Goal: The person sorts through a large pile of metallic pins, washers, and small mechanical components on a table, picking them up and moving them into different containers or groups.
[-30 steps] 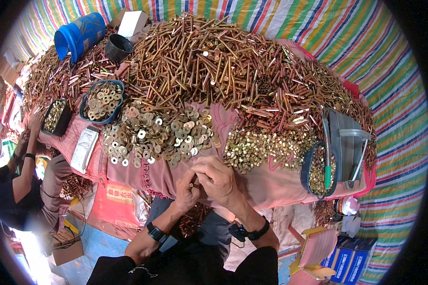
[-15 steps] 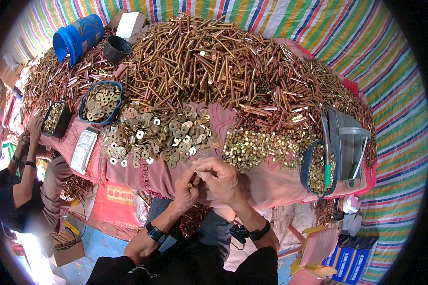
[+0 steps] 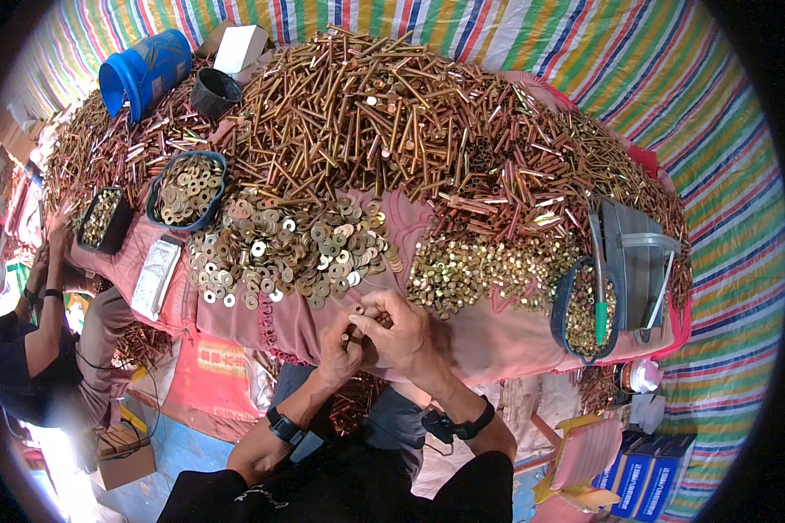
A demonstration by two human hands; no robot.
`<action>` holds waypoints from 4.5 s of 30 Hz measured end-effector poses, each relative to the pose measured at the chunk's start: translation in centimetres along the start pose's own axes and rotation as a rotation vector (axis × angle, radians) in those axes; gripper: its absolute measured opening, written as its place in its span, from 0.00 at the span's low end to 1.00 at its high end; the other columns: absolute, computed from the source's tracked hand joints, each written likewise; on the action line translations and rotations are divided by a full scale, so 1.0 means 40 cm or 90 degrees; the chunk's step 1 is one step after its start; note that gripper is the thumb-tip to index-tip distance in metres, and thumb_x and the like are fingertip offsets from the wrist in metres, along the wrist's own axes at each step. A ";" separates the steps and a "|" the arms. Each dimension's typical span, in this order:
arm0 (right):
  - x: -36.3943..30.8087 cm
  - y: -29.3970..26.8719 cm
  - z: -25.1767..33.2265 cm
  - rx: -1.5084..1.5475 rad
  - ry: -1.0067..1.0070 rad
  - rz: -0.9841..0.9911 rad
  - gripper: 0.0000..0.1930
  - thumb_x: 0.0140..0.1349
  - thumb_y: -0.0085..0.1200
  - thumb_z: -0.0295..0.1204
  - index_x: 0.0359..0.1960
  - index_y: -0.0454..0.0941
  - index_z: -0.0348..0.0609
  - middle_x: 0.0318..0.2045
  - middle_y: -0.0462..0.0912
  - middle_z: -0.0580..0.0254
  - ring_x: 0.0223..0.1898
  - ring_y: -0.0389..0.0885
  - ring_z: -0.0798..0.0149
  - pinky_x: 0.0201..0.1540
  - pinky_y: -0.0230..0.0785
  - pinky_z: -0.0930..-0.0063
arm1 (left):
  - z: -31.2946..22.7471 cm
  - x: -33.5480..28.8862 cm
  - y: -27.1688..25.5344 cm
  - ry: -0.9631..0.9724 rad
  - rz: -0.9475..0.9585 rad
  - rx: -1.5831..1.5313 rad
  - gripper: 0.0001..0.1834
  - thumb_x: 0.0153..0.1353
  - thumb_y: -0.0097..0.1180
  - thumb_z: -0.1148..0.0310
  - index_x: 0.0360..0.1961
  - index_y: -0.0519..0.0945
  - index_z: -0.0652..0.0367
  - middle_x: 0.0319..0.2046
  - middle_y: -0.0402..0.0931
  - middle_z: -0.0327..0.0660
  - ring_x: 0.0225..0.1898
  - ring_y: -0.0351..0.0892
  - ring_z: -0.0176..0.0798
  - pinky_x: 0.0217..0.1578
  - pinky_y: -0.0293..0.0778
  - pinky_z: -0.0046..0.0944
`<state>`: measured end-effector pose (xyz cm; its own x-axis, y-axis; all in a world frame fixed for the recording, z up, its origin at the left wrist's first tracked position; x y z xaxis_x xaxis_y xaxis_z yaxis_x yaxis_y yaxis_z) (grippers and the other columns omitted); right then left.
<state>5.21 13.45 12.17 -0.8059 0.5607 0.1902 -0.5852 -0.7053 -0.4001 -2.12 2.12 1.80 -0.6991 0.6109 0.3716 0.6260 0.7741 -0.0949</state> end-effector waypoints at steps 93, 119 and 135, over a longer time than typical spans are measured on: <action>0.008 -0.026 -0.128 -0.009 0.185 0.151 0.14 0.66 0.70 0.36 0.37 0.88 0.33 0.27 0.89 0.62 0.26 0.83 0.76 0.29 0.75 0.77 | -0.003 0.021 0.002 -0.049 -0.028 -0.040 0.18 0.78 0.52 0.76 0.67 0.75 0.63 0.47 0.88 0.49 0.47 0.89 0.38 0.49 0.83 0.37; 0.127 0.016 -0.169 0.263 0.199 -0.010 0.10 0.70 0.64 0.29 0.47 0.84 0.35 0.27 0.85 0.63 0.22 0.76 0.77 0.24 0.65 0.82 | -0.004 0.022 0.004 -0.081 0.019 -0.053 0.16 0.77 0.53 0.74 0.63 0.77 0.64 0.47 0.87 0.53 0.48 0.89 0.46 0.49 0.83 0.41; -0.042 0.065 -0.039 0.239 0.148 0.077 0.08 0.71 0.62 0.25 0.45 0.81 0.33 0.33 0.84 0.65 0.29 0.83 0.77 0.30 0.76 0.81 | 0.047 0.004 0.003 -0.063 0.085 -0.081 0.25 0.70 0.64 0.65 0.63 0.76 0.64 0.50 0.84 0.50 0.48 0.87 0.46 0.49 0.82 0.43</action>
<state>5.21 11.36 9.40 -0.8540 0.5166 -0.0620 -0.5146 -0.8562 -0.0464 -2.82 2.62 0.13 -0.6343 0.7245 0.2698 0.7493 0.6621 -0.0165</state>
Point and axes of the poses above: each hand's wrist, its own x-axis towards the middle knuckle, its own y-axis out of the palm, z = x × y, the point moved 4 cm from there along x, towards the middle knuckle
